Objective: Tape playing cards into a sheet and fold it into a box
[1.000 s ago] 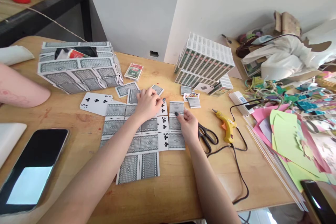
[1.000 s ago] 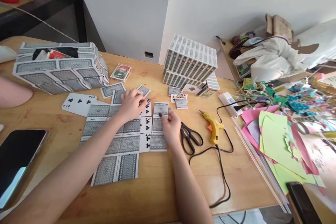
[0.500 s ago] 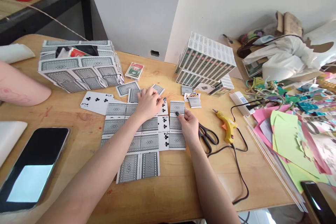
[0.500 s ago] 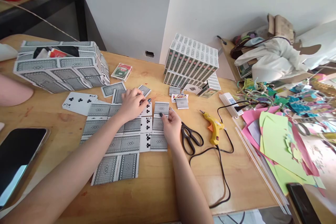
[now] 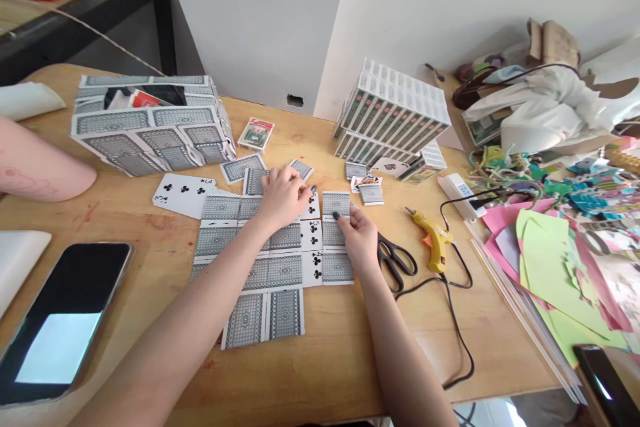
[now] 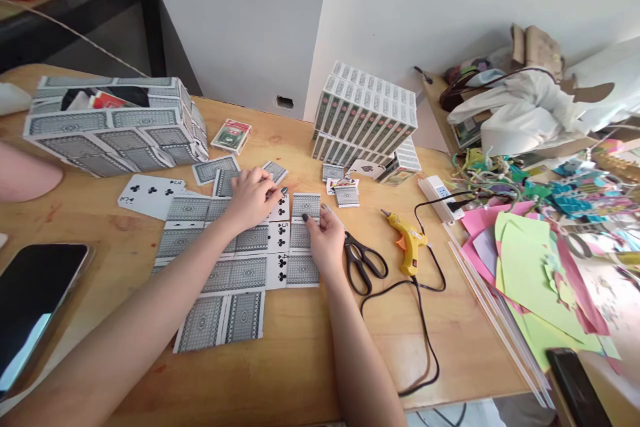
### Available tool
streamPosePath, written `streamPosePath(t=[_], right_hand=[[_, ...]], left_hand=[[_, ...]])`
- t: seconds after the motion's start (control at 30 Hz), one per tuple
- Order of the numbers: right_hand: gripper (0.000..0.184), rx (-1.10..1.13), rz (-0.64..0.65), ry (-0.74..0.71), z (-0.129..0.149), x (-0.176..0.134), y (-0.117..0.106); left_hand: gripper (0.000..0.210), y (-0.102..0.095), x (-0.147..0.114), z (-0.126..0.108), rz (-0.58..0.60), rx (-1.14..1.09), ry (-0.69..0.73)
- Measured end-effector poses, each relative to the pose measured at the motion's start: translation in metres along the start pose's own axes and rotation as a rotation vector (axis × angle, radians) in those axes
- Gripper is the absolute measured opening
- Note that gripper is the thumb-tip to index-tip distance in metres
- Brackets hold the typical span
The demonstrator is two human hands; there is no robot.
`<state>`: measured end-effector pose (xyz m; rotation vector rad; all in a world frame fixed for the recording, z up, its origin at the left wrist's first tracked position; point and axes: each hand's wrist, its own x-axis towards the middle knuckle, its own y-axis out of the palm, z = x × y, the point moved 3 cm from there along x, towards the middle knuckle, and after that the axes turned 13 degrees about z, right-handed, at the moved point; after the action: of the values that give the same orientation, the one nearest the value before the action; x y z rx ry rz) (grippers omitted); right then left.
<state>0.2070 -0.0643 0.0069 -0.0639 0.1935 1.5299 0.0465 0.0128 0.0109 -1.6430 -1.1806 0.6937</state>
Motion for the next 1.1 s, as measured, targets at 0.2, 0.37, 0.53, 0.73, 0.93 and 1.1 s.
streamPosePath(t=[0.2,0.37,0.53,0.73,0.93,1.1], right_hand=[[0.029,-0.023,0.013,-0.009,0.0013,-0.0015,-0.0004],[0.029,-0.015,0.015,-0.015,0.0025,-0.0021,0.0002],[0.03,-0.033,0.011,-0.02,0.0029,-0.0019,0.0005],[0.031,-0.075,0.025,-0.019,0.003,-0.0022,0.0003],[0.031,-0.126,-0.002,-0.007,-0.0019,-0.0013,-0.0023],[0.033,-0.152,-0.03,0.003,-0.0035,-0.0017,-0.0041]], left_hand=[[0.027,-0.001,0.0001,-0.0001,0.005,-0.001,-0.005],[0.028,-0.0013,0.0004,-0.0004,0.018,0.008,-0.01],[0.028,-0.0022,-0.0005,-0.0013,0.019,-0.009,-0.015],[0.028,-0.0034,-0.0006,-0.002,0.016,-0.025,-0.023],[0.029,-0.0034,-0.0004,-0.0017,0.015,-0.029,-0.022],[0.029,-0.0035,-0.0002,-0.0011,0.013,-0.03,-0.022]])
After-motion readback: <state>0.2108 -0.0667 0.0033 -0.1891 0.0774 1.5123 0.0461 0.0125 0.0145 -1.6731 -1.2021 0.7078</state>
